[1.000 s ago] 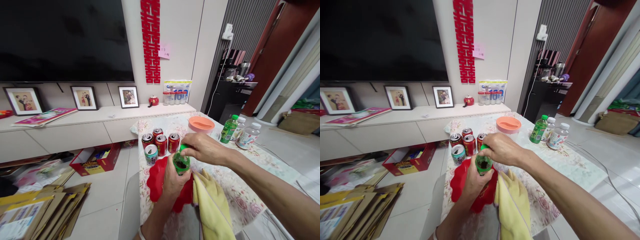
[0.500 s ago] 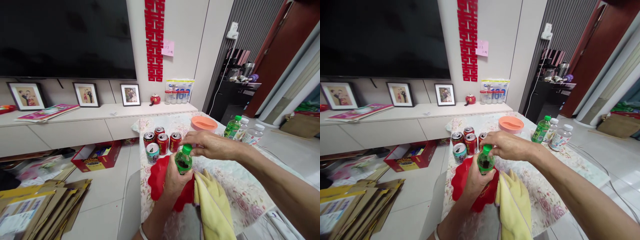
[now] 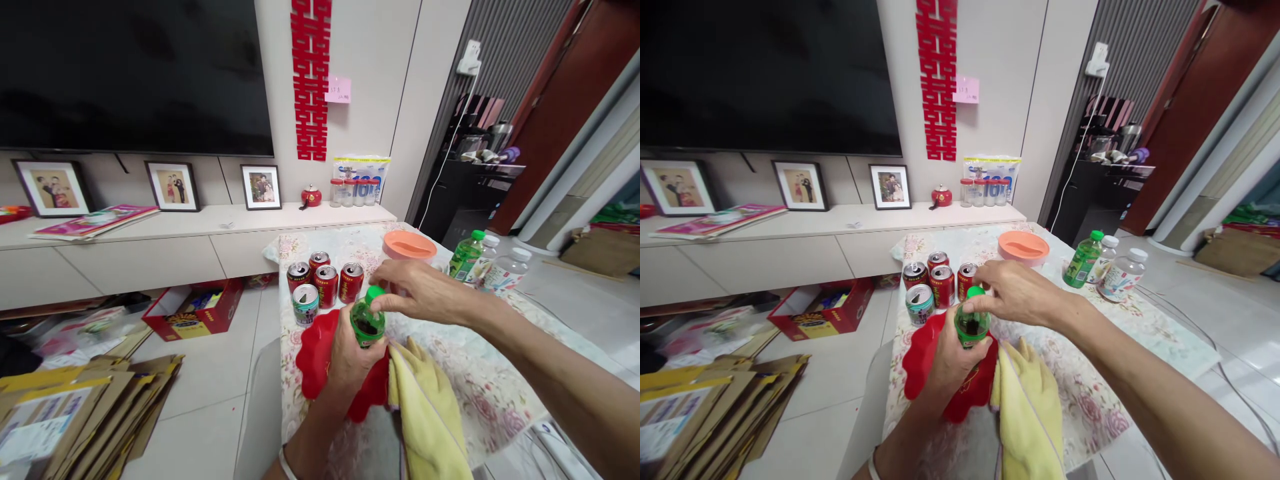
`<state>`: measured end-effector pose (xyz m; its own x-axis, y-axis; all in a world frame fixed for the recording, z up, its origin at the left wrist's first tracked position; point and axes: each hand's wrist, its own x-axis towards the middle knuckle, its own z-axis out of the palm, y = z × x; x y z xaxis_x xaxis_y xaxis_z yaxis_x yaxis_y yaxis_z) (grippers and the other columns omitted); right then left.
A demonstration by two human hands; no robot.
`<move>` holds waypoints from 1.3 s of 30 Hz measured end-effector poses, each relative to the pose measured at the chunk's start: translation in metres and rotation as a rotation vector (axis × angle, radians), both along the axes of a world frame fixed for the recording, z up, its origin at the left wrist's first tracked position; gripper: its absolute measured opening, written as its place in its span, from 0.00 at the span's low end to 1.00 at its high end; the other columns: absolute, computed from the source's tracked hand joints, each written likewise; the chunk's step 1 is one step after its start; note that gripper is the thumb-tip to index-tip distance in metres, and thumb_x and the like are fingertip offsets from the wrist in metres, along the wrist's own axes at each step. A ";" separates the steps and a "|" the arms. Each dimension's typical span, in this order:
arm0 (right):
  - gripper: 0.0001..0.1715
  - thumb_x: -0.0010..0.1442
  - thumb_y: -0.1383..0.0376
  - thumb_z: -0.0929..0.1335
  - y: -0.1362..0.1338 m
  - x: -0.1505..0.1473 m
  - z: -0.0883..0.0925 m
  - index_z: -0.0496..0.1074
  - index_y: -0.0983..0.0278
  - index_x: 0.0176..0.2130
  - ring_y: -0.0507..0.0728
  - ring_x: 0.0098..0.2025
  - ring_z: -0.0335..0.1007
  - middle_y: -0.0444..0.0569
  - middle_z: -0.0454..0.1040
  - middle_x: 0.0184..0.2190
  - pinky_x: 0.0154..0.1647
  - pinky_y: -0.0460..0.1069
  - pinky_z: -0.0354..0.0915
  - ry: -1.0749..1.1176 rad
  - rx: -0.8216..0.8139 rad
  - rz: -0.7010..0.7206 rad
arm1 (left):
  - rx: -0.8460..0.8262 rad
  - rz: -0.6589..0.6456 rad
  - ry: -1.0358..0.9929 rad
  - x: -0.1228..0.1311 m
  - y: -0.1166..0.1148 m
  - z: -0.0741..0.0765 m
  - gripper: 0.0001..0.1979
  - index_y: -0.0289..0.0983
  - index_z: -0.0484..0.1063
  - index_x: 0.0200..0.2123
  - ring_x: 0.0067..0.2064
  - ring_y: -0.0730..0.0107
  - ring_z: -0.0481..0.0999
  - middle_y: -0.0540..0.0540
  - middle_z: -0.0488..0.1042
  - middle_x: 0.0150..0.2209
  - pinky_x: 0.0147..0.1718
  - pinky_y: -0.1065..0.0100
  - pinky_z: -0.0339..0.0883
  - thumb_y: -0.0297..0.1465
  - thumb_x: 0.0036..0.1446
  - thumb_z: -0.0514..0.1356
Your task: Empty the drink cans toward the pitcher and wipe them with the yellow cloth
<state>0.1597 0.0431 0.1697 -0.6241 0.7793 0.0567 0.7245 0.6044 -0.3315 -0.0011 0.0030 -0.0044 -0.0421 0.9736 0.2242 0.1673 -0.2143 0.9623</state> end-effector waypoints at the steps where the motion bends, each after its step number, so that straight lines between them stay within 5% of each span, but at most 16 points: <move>1: 0.31 0.72 0.43 0.71 0.002 0.005 -0.002 0.79 0.66 0.54 0.60 0.41 0.75 0.56 0.81 0.47 0.41 0.52 0.65 0.075 -0.042 0.052 | -0.007 -0.003 0.001 0.000 -0.001 0.001 0.28 0.44 0.66 0.54 0.51 0.50 0.82 0.40 0.81 0.50 0.47 0.58 0.75 0.33 0.49 0.69; 3: 0.31 0.73 0.48 0.71 0.006 0.013 -0.005 0.75 0.65 0.63 0.61 0.50 0.77 0.57 0.80 0.55 0.51 0.54 0.68 0.194 -0.110 0.168 | -0.031 -0.012 0.006 -0.001 -0.002 0.003 0.27 0.44 0.66 0.53 0.52 0.51 0.82 0.40 0.81 0.51 0.47 0.58 0.76 0.33 0.50 0.69; 6: 0.23 0.74 0.56 0.69 0.009 0.018 -0.012 0.77 0.65 0.61 0.61 0.54 0.76 0.56 0.80 0.53 0.56 0.55 0.68 0.280 -0.138 0.270 | -0.050 -0.012 0.039 -0.002 -0.003 0.006 0.26 0.45 0.65 0.52 0.52 0.52 0.83 0.41 0.81 0.51 0.48 0.59 0.76 0.34 0.51 0.69; 14: 0.12 0.65 0.62 0.75 0.000 0.006 -0.026 0.82 0.63 0.48 0.58 0.43 0.73 0.49 0.78 0.41 0.47 0.53 0.65 0.468 -0.131 0.106 | -0.042 -0.013 0.038 -0.003 -0.002 0.008 0.26 0.46 0.65 0.51 0.47 0.55 0.81 0.45 0.80 0.46 0.46 0.59 0.75 0.34 0.51 0.70; 21: 0.22 0.69 0.51 0.74 -0.005 0.008 -0.051 0.81 0.59 0.56 0.60 0.51 0.78 0.52 0.81 0.52 0.50 0.53 0.71 0.736 -0.327 0.000 | -0.035 -0.084 -0.060 -0.006 -0.001 0.015 0.23 0.46 0.67 0.47 0.40 0.59 0.79 0.49 0.79 0.40 0.41 0.63 0.74 0.33 0.49 0.71; 27: 0.34 0.69 0.39 0.72 0.007 0.000 -0.073 0.80 0.58 0.61 0.62 0.58 0.80 0.56 0.84 0.55 0.61 0.59 0.71 0.969 -0.606 0.089 | -0.116 -0.263 -0.173 -0.021 -0.002 0.032 0.20 0.44 0.69 0.43 0.35 0.66 0.74 0.53 0.73 0.35 0.37 0.66 0.72 0.33 0.45 0.69; 35: 0.32 0.63 0.43 0.79 0.016 -0.011 -0.088 0.82 0.61 0.55 0.60 0.52 0.82 0.56 0.85 0.49 0.59 0.57 0.72 1.096 -0.772 0.234 | -0.156 -0.533 -0.168 -0.041 0.007 0.048 0.16 0.41 0.68 0.35 0.32 0.71 0.66 0.54 0.69 0.31 0.32 0.68 0.64 0.35 0.41 0.67; 39: 0.27 0.63 0.45 0.80 0.016 -0.014 -0.093 0.82 0.61 0.51 0.58 0.48 0.83 0.54 0.86 0.46 0.56 0.54 0.73 1.160 -0.780 0.203 | -0.160 -0.530 -0.152 -0.041 0.011 0.045 0.16 0.41 0.68 0.34 0.32 0.71 0.66 0.55 0.68 0.31 0.32 0.68 0.63 0.35 0.41 0.67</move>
<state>0.1460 0.0587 0.0767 -0.6251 0.7516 0.2105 -0.2629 0.0511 -0.9635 -0.0419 0.0139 0.0407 0.4407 0.8919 0.1019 -0.0660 -0.0810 0.9945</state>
